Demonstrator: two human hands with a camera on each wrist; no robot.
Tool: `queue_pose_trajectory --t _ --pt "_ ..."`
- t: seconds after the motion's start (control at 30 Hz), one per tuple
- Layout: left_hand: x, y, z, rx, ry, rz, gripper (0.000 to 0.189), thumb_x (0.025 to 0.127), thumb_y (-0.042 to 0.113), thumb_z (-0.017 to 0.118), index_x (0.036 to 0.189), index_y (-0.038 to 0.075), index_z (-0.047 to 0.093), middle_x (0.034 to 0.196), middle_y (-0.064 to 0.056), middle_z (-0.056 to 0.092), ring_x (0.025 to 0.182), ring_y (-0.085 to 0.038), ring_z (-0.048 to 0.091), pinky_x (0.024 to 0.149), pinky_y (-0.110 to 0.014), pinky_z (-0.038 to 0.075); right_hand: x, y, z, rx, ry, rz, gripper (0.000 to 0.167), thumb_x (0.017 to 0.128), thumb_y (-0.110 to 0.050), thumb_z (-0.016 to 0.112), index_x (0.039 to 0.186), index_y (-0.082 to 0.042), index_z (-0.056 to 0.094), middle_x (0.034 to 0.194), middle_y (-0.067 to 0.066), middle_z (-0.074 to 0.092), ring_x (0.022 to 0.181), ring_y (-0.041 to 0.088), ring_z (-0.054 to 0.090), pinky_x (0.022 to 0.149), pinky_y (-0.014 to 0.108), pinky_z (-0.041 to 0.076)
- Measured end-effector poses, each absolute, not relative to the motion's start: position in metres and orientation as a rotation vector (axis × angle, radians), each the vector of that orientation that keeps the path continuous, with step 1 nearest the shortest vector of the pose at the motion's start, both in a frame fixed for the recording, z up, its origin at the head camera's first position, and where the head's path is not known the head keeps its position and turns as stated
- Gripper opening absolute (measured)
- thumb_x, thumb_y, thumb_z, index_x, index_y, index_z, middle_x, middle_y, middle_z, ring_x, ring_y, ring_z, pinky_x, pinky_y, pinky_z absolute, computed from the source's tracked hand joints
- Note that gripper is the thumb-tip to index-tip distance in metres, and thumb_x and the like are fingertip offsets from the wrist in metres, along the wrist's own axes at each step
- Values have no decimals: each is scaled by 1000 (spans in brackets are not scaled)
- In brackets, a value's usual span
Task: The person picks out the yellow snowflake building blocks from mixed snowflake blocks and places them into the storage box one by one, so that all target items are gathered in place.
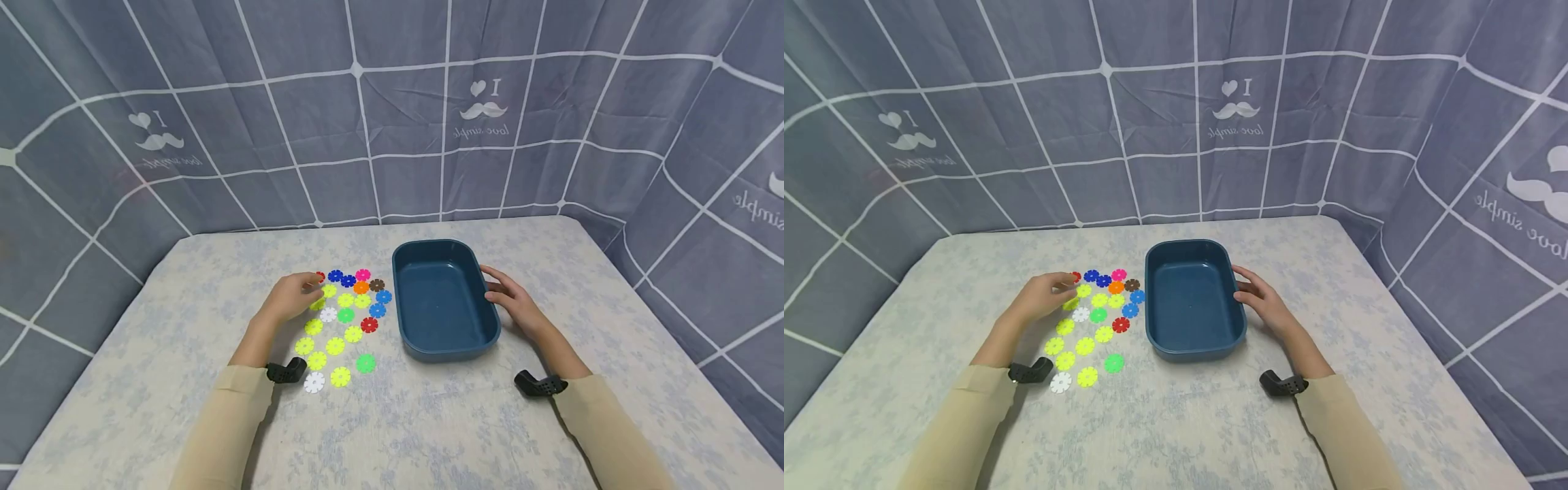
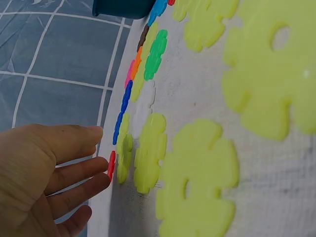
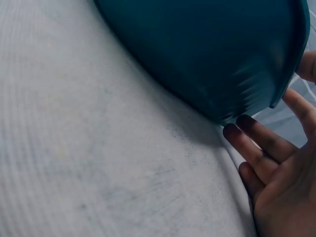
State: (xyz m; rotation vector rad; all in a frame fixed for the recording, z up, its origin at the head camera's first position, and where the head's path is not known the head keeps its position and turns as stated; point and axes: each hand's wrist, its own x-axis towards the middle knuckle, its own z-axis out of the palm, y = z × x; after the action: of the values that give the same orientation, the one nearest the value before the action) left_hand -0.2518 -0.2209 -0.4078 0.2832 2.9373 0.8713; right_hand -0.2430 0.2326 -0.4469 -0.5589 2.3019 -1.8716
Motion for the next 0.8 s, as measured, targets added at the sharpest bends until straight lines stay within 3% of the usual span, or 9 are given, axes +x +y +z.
queue_pose_trajectory --t 0.23,0.3,0.53,0.8 --pt "-256 -221 -409 259 2935 834 40 95 18 63 129 -3 59 121 -21 63 111 -36 59 96 -50 44 -244 235 -447 -606 2254 -1866 58 101 -11 50 154 -7 26 151 24 33 136 40 35 98 27 40" --pt "-257 -221 -410 258 2931 829 40 95 18 63 129 -3 59 121 -21 63 111 -36 59 96 -50 44 -244 236 -447 -614 2252 -1858 59 101 -11 49 154 -8 25 151 24 34 137 40 34 99 31 40" --pt "-263 -220 -414 238 2919 848 42 93 19 66 129 -2 59 122 -21 61 111 -36 58 94 -49 46 -244 236 -448 -606 2236 -1868 60 100 -12 50 154 -9 25 151 24 33 137 42 33 105 60 28" --pt "-265 -218 -418 215 2925 881 40 91 21 69 123 -2 63 115 -19 59 105 -35 57 90 -48 47 -244 235 -448 -606 2243 -1853 59 101 -13 49 154 -9 24 151 25 33 137 42 33 105 60 29"
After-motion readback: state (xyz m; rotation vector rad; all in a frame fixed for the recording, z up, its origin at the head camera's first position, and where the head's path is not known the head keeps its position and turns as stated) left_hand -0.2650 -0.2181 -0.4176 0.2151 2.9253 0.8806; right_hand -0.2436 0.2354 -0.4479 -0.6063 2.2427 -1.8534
